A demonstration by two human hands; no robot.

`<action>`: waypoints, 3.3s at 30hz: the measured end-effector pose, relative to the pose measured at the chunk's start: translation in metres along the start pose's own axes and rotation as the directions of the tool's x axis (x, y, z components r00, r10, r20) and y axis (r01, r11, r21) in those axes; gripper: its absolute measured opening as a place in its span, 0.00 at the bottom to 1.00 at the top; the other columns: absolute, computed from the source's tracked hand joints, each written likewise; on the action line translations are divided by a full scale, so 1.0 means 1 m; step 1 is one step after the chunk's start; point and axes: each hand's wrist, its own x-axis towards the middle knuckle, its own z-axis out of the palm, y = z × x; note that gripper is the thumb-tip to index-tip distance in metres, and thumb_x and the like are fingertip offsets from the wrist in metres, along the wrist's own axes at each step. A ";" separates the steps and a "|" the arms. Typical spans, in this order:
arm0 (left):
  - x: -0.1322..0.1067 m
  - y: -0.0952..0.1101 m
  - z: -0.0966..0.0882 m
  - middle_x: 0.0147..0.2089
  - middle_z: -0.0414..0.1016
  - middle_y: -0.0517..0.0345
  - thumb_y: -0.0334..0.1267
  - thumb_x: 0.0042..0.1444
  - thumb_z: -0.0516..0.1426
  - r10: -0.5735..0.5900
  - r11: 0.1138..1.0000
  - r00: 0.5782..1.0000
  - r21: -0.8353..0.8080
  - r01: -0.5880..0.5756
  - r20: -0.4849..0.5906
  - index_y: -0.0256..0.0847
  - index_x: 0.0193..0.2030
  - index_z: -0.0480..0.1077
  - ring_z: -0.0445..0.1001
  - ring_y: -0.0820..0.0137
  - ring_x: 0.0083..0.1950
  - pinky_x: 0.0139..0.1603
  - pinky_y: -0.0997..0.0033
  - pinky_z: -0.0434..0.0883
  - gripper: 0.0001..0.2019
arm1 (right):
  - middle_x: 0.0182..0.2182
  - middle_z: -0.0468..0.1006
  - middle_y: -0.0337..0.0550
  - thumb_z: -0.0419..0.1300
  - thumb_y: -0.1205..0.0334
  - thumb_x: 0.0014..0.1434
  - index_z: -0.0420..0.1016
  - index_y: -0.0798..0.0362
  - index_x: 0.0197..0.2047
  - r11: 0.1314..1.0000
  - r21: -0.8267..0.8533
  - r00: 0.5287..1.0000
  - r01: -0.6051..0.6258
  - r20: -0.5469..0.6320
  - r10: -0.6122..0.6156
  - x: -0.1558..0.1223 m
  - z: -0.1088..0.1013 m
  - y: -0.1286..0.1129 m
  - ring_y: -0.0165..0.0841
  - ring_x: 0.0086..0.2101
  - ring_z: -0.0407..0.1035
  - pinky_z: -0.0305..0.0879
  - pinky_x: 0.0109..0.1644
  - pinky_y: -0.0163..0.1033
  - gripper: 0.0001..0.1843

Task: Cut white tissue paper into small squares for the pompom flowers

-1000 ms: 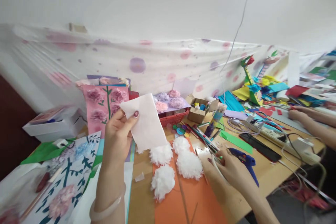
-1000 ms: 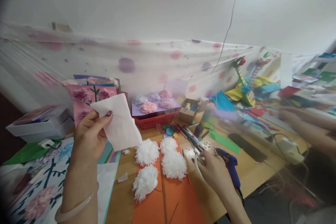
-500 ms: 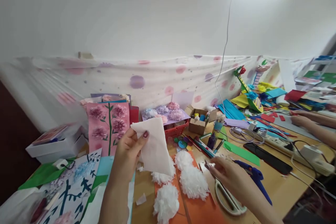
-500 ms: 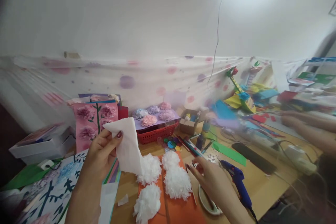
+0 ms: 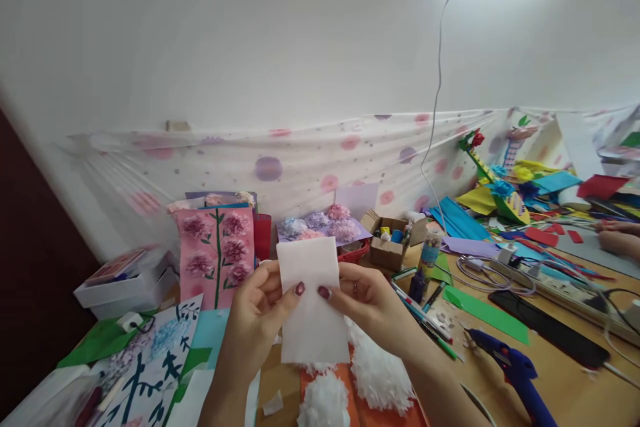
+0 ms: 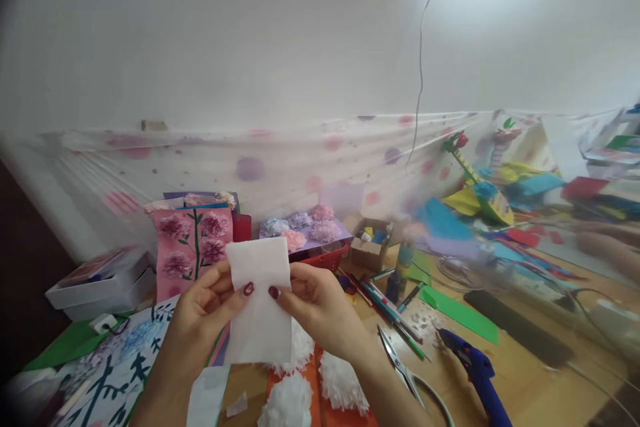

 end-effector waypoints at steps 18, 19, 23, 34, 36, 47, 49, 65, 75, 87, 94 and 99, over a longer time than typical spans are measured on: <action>0.001 -0.003 0.042 0.54 0.81 0.43 0.57 0.65 0.48 -0.360 0.672 0.933 -0.691 0.266 0.009 0.38 0.56 0.76 0.73 0.53 0.63 0.58 0.55 0.75 0.28 | 0.38 0.86 0.42 0.58 0.68 0.60 0.87 0.45 0.41 0.920 -0.345 0.900 0.185 -0.317 -0.299 0.011 0.003 0.018 0.36 0.35 0.78 0.73 0.34 0.36 0.15; 0.001 -0.003 0.042 0.54 0.81 0.43 0.58 0.65 0.49 -0.356 0.674 0.935 -0.690 0.263 0.009 0.37 0.57 0.75 0.74 0.53 0.63 0.58 0.55 0.76 0.29 | 0.40 0.86 0.42 0.58 0.68 0.60 0.86 0.44 0.42 0.891 -0.397 0.893 0.220 -0.285 -0.347 0.012 0.004 0.021 0.36 0.37 0.79 0.73 0.35 0.37 0.16; 0.003 -0.003 0.040 0.54 0.81 0.42 0.55 0.67 0.49 -0.380 0.639 0.925 -0.731 0.239 -0.030 0.34 0.58 0.73 0.74 0.55 0.62 0.59 0.58 0.75 0.27 | 0.41 0.83 0.43 0.56 0.70 0.63 0.85 0.42 0.45 0.772 -0.561 0.863 0.299 -0.187 -0.470 0.013 0.004 0.026 0.36 0.40 0.78 0.73 0.37 0.36 0.18; 0.008 -0.004 0.040 0.53 0.81 0.44 0.31 0.69 0.48 -0.438 0.542 0.899 -0.796 0.270 0.006 0.34 0.63 0.67 0.79 0.62 0.58 0.58 0.65 0.76 0.19 | 0.42 0.81 0.44 0.56 0.69 0.63 0.82 0.46 0.46 0.774 -0.586 0.905 0.238 -0.157 -0.396 0.014 0.000 0.024 0.35 0.40 0.76 0.71 0.39 0.36 0.16; 0.008 -0.004 0.040 0.54 0.81 0.44 0.31 0.70 0.48 -0.435 0.536 0.900 -0.795 0.282 0.026 0.35 0.64 0.66 0.78 0.60 0.58 0.58 0.63 0.77 0.19 | 0.41 0.81 0.43 0.55 0.68 0.63 0.79 0.46 0.49 0.849 -0.497 0.919 0.180 -0.223 -0.325 0.014 -0.001 0.024 0.35 0.40 0.76 0.71 0.41 0.37 0.16; 0.005 -0.008 0.036 0.53 0.81 0.45 0.33 0.65 0.55 -0.247 0.743 0.966 -0.655 0.139 -0.075 0.36 0.63 0.69 0.79 0.58 0.56 0.54 0.62 0.76 0.20 | 0.16 0.69 0.34 0.66 0.40 0.55 0.68 0.54 0.26 0.931 -0.093 0.923 -0.352 0.134 0.362 0.018 -0.001 0.024 0.24 0.15 0.62 0.53 0.17 0.29 0.25; 0.004 -0.009 0.035 0.53 0.81 0.46 0.34 0.62 0.59 -0.210 0.755 0.977 -0.642 0.134 -0.043 0.38 0.63 0.69 0.79 0.57 0.56 0.54 0.62 0.76 0.21 | 0.14 0.67 0.33 0.65 0.39 0.55 0.69 0.54 0.24 0.944 -0.065 0.932 -0.324 0.151 0.331 0.018 0.001 0.025 0.23 0.15 0.60 0.52 0.18 0.30 0.26; 0.002 -0.024 0.037 0.27 0.77 0.68 0.38 0.46 0.72 0.110 0.955 0.945 -0.230 -0.186 -0.308 0.43 0.36 0.59 0.78 0.76 0.28 0.30 0.82 0.73 0.24 | 0.16 0.67 0.34 0.71 0.47 0.53 0.76 0.55 0.23 0.995 -0.100 0.986 0.015 -0.163 -0.031 0.016 0.005 0.025 0.25 0.19 0.58 0.57 0.23 0.32 0.20; -0.010 -0.021 0.028 0.31 0.83 0.63 0.34 0.54 0.65 0.264 0.962 0.956 0.108 -0.251 -0.131 0.46 0.30 0.58 0.82 0.71 0.33 0.32 0.79 0.74 0.16 | 0.40 0.80 0.43 0.58 0.30 0.58 0.75 0.46 0.53 0.899 -0.266 0.894 0.347 -0.196 -0.403 0.005 -0.033 0.011 0.36 0.37 0.75 0.72 0.38 0.36 0.31; -0.017 -0.014 0.034 0.31 0.85 0.64 0.35 0.55 0.65 0.248 0.938 0.966 0.268 -0.220 -0.074 0.47 0.33 0.59 0.84 0.69 0.34 0.36 0.74 0.78 0.15 | 0.18 0.56 0.30 0.52 0.57 0.71 0.58 0.51 0.25 0.614 -0.772 0.714 0.165 -0.336 -0.615 0.002 -0.018 0.013 0.24 0.19 0.50 0.47 0.20 0.30 0.21; -0.015 -0.017 0.036 0.40 0.86 0.55 0.35 0.51 0.67 0.345 0.927 0.933 0.191 -0.323 -0.099 0.45 0.24 0.68 0.84 0.66 0.38 0.36 0.73 0.79 0.12 | 0.18 0.58 0.32 0.48 0.50 0.72 0.60 0.49 0.25 0.634 -0.771 0.731 0.064 -0.396 -0.556 0.002 -0.017 0.015 0.27 0.19 0.53 0.48 0.21 0.32 0.23; -0.017 -0.017 0.039 0.37 0.85 0.57 0.34 0.50 0.68 0.330 0.935 0.935 0.180 -0.306 -0.129 0.45 0.25 0.72 0.83 0.67 0.34 0.34 0.74 0.79 0.09 | 0.17 0.60 0.31 0.46 0.52 0.73 0.62 0.49 0.27 0.633 -0.769 0.750 0.090 -0.366 -0.551 0.000 -0.018 0.014 0.27 0.17 0.54 0.49 0.20 0.32 0.22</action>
